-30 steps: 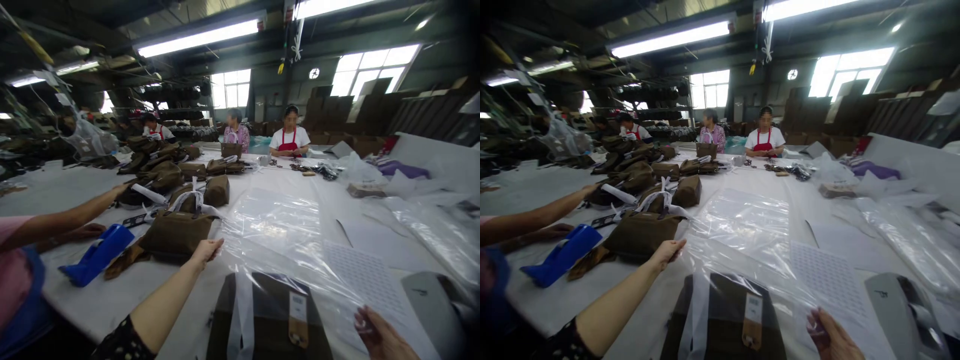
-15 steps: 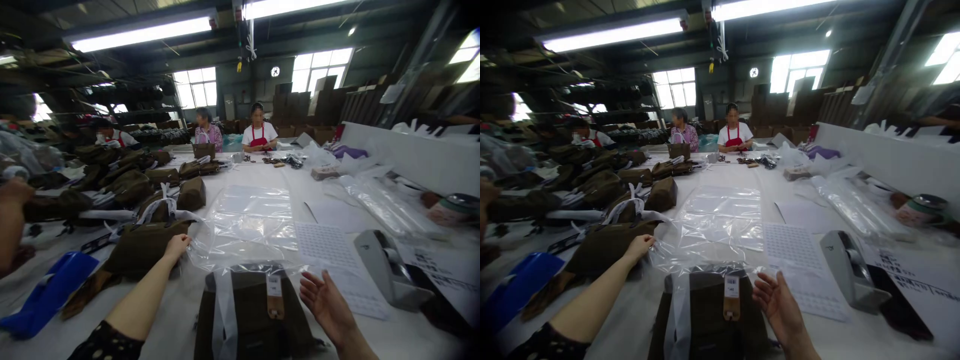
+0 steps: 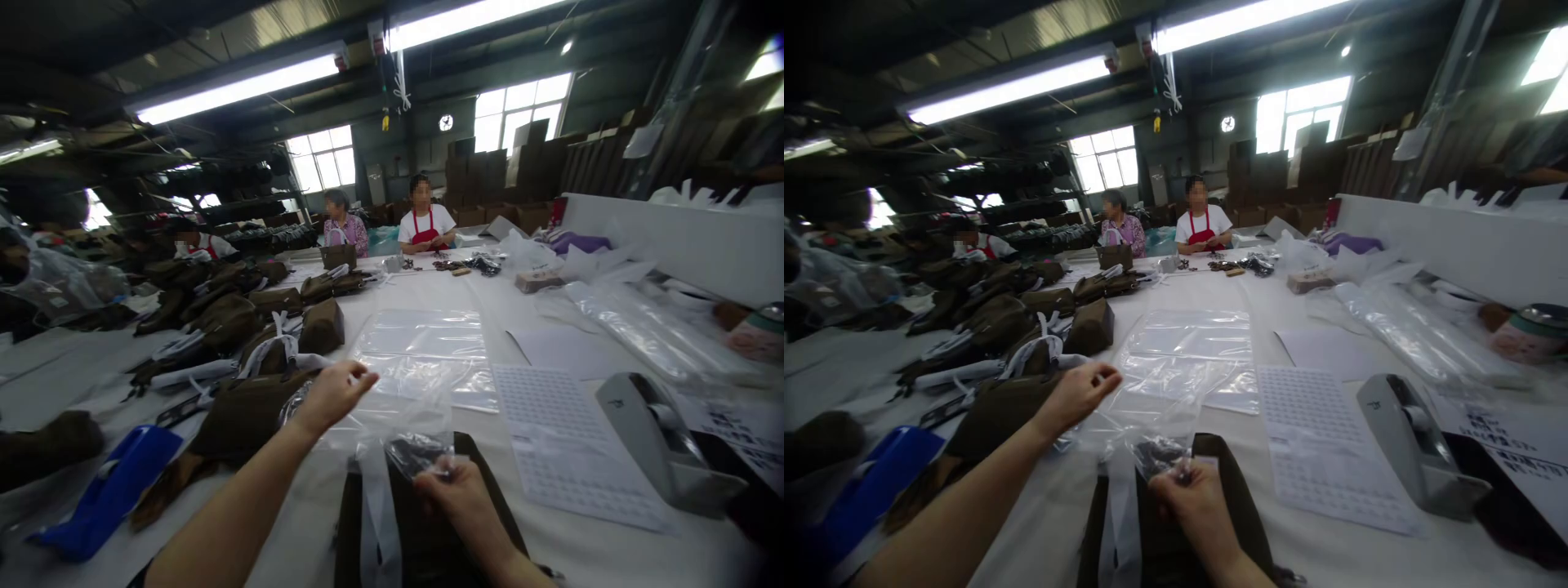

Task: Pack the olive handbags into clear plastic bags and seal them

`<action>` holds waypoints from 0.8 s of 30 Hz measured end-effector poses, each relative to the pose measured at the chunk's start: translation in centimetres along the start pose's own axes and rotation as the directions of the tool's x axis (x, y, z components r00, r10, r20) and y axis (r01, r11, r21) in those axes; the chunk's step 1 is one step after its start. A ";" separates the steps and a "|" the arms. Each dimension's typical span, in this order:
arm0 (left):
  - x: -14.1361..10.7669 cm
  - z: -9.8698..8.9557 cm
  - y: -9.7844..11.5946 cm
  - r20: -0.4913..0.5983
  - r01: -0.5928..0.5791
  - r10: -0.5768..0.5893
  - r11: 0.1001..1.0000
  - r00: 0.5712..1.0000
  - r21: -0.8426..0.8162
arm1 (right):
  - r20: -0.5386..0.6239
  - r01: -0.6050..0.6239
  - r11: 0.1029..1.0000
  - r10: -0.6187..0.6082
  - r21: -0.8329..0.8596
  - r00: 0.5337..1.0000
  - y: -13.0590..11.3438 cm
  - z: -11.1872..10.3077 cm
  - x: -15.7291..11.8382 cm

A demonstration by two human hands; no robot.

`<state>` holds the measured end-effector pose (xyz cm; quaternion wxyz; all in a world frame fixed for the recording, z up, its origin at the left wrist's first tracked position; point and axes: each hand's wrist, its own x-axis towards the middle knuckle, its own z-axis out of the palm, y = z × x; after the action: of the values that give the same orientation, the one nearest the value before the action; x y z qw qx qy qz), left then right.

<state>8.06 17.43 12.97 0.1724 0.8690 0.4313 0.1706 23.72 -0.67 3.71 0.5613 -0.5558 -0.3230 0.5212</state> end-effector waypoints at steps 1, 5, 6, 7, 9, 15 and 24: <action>-0.5 0.3 2.5 0.170 -0.077 0.084 0.996 0.982 -0.046 | 0.032 0.025 0.997 -0.023 -0.066 0.999 0.1 1.6 0.0; -2.6 2.4 7.0 0.422 -0.232 0.186 0.971 0.887 0.060 | 0.122 0.113 0.975 -0.091 -0.191 0.988 1.5 7.4 0.2; -3.2 2.7 6.8 0.437 -0.242 0.163 0.962 0.884 0.129 | 0.133 0.109 0.972 -0.083 -0.206 0.988 2.0 8.6 0.2; -3.6 2.9 6.3 0.445 -0.239 0.135 0.953 0.885 0.187 | 0.150 0.098 0.969 -0.065 -0.225 0.987 2.5 9.5 0.0; -4.5 2.5 4.9 0.433 -0.207 0.082 0.946 0.898 0.250 | 0.243 0.087 0.952 -0.014 -0.293 0.970 3.0 10.7 -0.7; -8.4 -1.5 2.0 0.352 0.074 -0.129 0.984 0.927 0.164 | 0.554 0.575 0.671 -0.284 -0.468 0.783 -2.7 7.6 0.5; -15.5 -3.5 0.6 0.312 0.104 -0.141 0.986 0.939 0.133 | 0.983 0.977 -0.193 -0.137 0.092 -0.120 -8.9 9.9 10.5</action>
<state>-1.88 5.09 14.03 0.2005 0.8649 0.4600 -0.0089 19.04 13.56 11.71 0.1662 -0.0997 -0.9810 -0.0117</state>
